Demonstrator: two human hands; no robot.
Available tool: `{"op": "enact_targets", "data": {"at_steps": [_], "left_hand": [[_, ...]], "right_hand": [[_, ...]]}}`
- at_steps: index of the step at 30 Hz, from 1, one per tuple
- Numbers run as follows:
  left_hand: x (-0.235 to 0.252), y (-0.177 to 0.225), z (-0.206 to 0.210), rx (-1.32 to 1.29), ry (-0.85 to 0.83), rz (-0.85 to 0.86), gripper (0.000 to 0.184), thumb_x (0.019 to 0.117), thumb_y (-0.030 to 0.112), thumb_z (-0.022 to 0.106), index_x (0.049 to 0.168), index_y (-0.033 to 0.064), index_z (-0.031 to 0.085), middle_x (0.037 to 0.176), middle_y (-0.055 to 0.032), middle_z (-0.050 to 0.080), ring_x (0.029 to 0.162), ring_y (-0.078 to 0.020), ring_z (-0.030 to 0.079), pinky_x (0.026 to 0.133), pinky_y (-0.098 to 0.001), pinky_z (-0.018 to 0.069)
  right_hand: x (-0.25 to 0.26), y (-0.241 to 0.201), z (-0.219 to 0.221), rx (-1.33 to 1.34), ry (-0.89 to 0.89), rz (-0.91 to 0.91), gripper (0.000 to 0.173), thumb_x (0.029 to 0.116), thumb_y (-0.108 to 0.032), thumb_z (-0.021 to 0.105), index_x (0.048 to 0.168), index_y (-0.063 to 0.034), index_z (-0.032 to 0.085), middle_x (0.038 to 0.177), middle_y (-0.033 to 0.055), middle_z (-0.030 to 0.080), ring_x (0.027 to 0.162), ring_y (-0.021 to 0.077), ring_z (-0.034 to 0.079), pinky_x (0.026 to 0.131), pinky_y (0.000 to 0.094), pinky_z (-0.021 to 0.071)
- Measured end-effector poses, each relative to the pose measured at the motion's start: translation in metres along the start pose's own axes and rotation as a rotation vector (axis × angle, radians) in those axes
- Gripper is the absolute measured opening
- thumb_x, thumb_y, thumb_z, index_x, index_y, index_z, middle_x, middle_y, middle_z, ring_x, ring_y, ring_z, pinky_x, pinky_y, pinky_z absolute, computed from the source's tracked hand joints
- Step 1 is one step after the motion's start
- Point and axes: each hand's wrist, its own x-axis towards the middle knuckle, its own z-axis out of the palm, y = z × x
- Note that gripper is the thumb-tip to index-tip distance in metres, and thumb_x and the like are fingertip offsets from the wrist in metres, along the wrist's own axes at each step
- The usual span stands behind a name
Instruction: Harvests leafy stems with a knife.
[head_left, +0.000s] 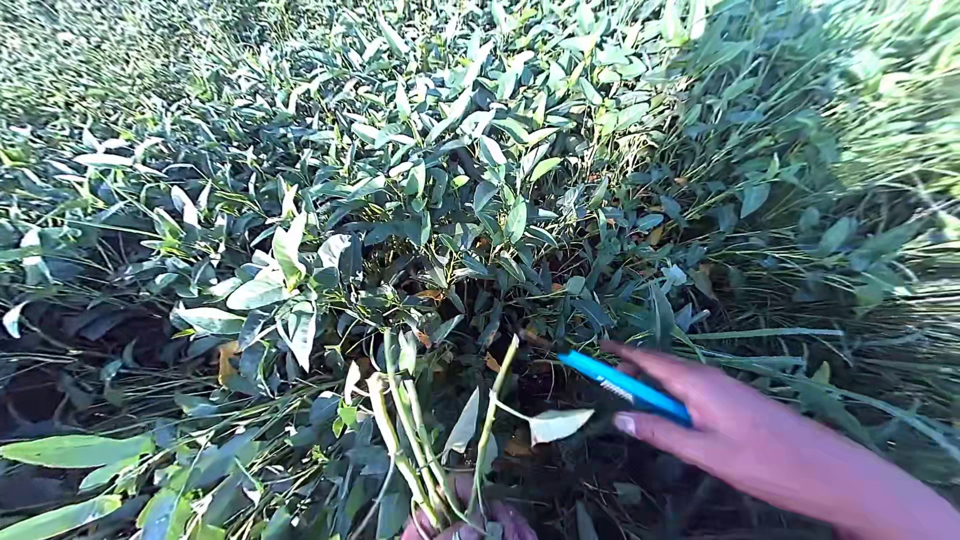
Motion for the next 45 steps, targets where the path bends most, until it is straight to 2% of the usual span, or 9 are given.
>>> {"op": "enact_targets", "data": {"at_steps": [5, 10, 17, 20, 24, 32, 35, 40, 45], "left_hand": [[0.075, -0.024, 0.044, 0.079, 0.536, -0.117, 0.018, 0.1068, 0.014, 0.047, 0.111, 0.0003, 0.058, 0.08, -0.0074, 0.067, 0.069, -0.0143, 0.067, 0.064, -0.0301, 0.0594], [0.115, -0.067, 0.057, 0.161, 0.795, -0.384, 0.034, 0.1089, 0.02, 0.05, 0.134, -0.0028, 0.054, 0.118, -0.0189, 0.064, 0.106, -0.026, 0.063, 0.091, -0.045, 0.0538], [0.104, -0.075, 0.017, 0.408, 0.492, -0.409, 0.031, 0.1078, 0.002, 0.04, 0.134, -0.0088, 0.054, 0.122, -0.0169, 0.064, 0.106, -0.0143, 0.061, 0.095, -0.0295, 0.051], [0.077, -0.056, 0.017, 0.129, 0.715, -0.481, 0.026, 0.1105, 0.013, 0.038, 0.124, 0.0, 0.055, 0.098, -0.0077, 0.063, 0.085, -0.0125, 0.062, 0.076, -0.0323, 0.0553], [0.047, -0.065, -0.028, 0.178, 0.721, -0.351, 0.027, 0.1103, 0.013, 0.039, 0.121, -0.0025, 0.059, 0.094, -0.0025, 0.067, 0.082, -0.0042, 0.064, 0.077, -0.0243, 0.0563], [0.069, -0.052, -0.016, 0.252, 0.705, -0.362, 0.031, 0.1115, 0.01, 0.034, 0.128, -0.0067, 0.055, 0.108, -0.0116, 0.063, 0.094, -0.0099, 0.06, 0.087, -0.0273, 0.052], [0.088, -0.062, -0.019, -0.025, 0.526, -0.266, 0.033, 0.1117, 0.019, 0.027, 0.114, 0.0077, 0.058, 0.088, 0.0011, 0.07, 0.08, -0.0056, 0.068, 0.072, -0.0255, 0.0594], [0.113, -0.054, -0.023, -0.005, 0.166, -0.254, 0.028, 0.1067, 0.007, 0.042, 0.124, 0.0, 0.063, 0.104, -0.001, 0.074, 0.097, -0.0056, 0.07, 0.09, -0.025, 0.0579], [0.102, -0.059, -0.027, 0.021, 0.382, -0.206, 0.03, 0.1076, 0.003, 0.035, 0.112, 0.0024, 0.064, 0.091, 0.001, 0.074, 0.084, -0.0017, 0.069, 0.078, -0.0198, 0.0588]], "right_hand": [[0.025, 0.01, -0.041, -0.122, 0.221, 0.181, 0.037, 0.0926, -0.031, 0.078, 0.125, -0.0156, 0.069, 0.112, 0.0087, 0.067, 0.069, 0.0184, 0.068, 0.063, 0.0407, 0.0621], [0.011, -0.004, 0.003, -0.147, -0.278, 0.305, 0.023, 0.1023, -0.017, 0.061, 0.123, -0.0069, 0.066, 0.097, 0.0156, 0.069, 0.077, 0.0276, 0.07, 0.075, 0.0475, 0.06], [-0.005, -0.002, 0.069, 0.037, -0.547, -0.124, 0.025, 0.1017, -0.011, 0.058, 0.12, 0.0032, 0.066, 0.099, 0.0238, 0.07, 0.088, 0.0378, 0.071, 0.083, 0.0573, 0.0562], [0.002, 0.001, 0.053, 0.23, -0.369, -0.1, 0.026, 0.1023, -0.019, 0.06, 0.124, -0.0073, 0.066, 0.089, 0.0111, 0.07, 0.066, 0.0215, 0.068, 0.064, 0.042, 0.0603], [0.045, 0.006, 0.046, 0.443, -0.117, 0.021, 0.031, 0.106, -0.026, 0.054, 0.134, -0.0149, 0.062, 0.12, 0.0004, 0.069, 0.069, 0.0074, 0.066, 0.061, 0.025, 0.0581], [0.062, 0.016, 0.112, 0.286, -0.229, 0.234, 0.036, 0.1041, -0.026, 0.057, 0.135, -0.0083, 0.062, 0.113, 0.0165, 0.067, 0.08, 0.0251, 0.07, 0.075, 0.0441, 0.0605], [0.036, 0.024, 0.139, 0.279, -0.004, 0.005, 0.032, 0.0995, -0.02, 0.06, 0.123, -0.0015, 0.068, 0.119, 0.0176, 0.066, 0.093, 0.0235, 0.07, 0.084, 0.0413, 0.0605], [0.035, 0.039, 0.137, 0.168, 0.05, -0.315, 0.028, 0.1009, -0.021, 0.06, 0.118, -0.0013, 0.069, 0.114, 0.0173, 0.068, 0.102, 0.0262, 0.068, 0.09, 0.0423, 0.0578], [0.041, 0.034, 0.124, 0.246, -0.071, -0.364, 0.03, 0.1049, -0.024, 0.057, 0.121, -0.0016, 0.067, 0.11, 0.0161, 0.069, 0.091, 0.0228, 0.07, 0.084, 0.0398, 0.0603]]}}
